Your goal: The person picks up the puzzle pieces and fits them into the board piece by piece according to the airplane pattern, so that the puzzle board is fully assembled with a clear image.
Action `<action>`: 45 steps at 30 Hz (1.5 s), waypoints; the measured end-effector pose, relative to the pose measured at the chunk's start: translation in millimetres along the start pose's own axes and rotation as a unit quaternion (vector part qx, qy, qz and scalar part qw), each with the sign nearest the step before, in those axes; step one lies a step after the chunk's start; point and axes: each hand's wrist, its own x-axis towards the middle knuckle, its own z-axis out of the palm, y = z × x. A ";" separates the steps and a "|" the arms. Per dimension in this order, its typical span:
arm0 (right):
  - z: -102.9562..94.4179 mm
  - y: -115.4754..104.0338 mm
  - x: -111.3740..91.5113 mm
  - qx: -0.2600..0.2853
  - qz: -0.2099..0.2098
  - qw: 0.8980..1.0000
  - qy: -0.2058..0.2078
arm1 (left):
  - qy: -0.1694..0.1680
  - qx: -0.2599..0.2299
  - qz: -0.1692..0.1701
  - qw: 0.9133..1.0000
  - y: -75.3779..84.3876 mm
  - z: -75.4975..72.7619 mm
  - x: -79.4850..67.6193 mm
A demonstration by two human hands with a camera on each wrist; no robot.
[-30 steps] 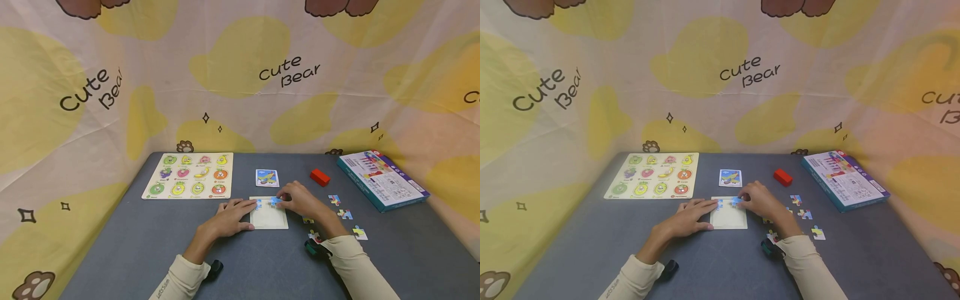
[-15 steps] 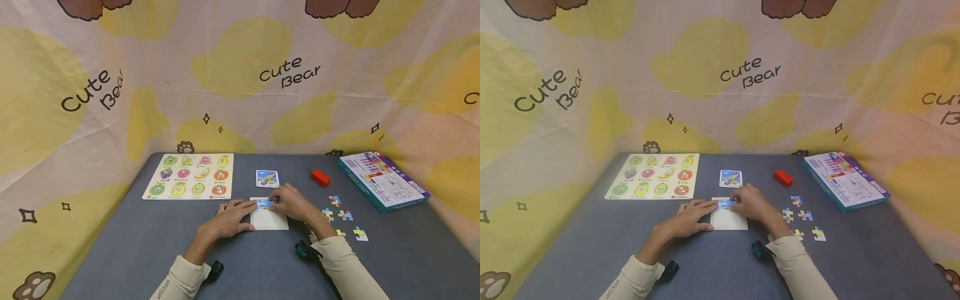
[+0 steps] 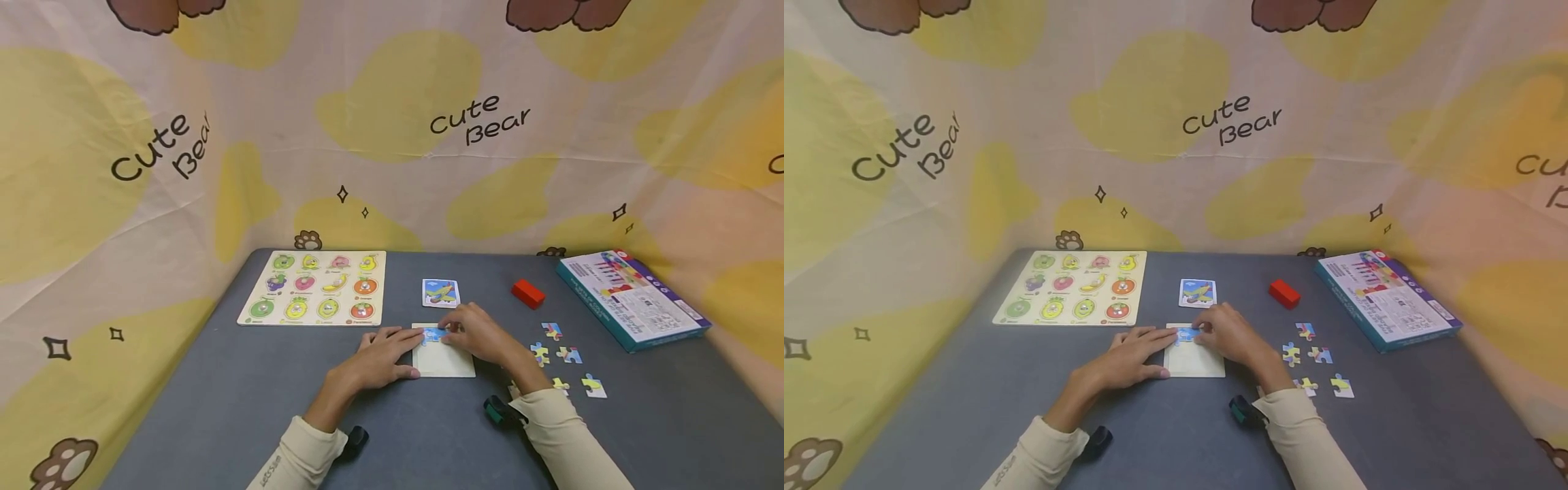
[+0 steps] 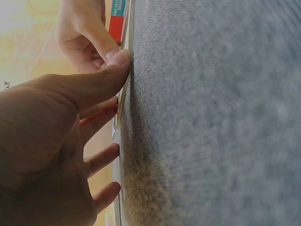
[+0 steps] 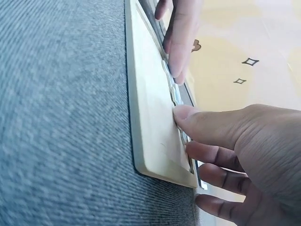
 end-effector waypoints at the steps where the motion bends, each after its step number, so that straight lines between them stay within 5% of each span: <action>1: 0.5 -0.2 0.3 -0.002 -0.001 1.000 0.001 | 0.000 -0.001 0.000 1.000 -0.1 -0.2 -0.2; 45: 1.5 -4.0 1.4 0.004 0.018 1.000 0.003 | -0.003 -0.002 -0.005 1.000 1.0 0.2 0.6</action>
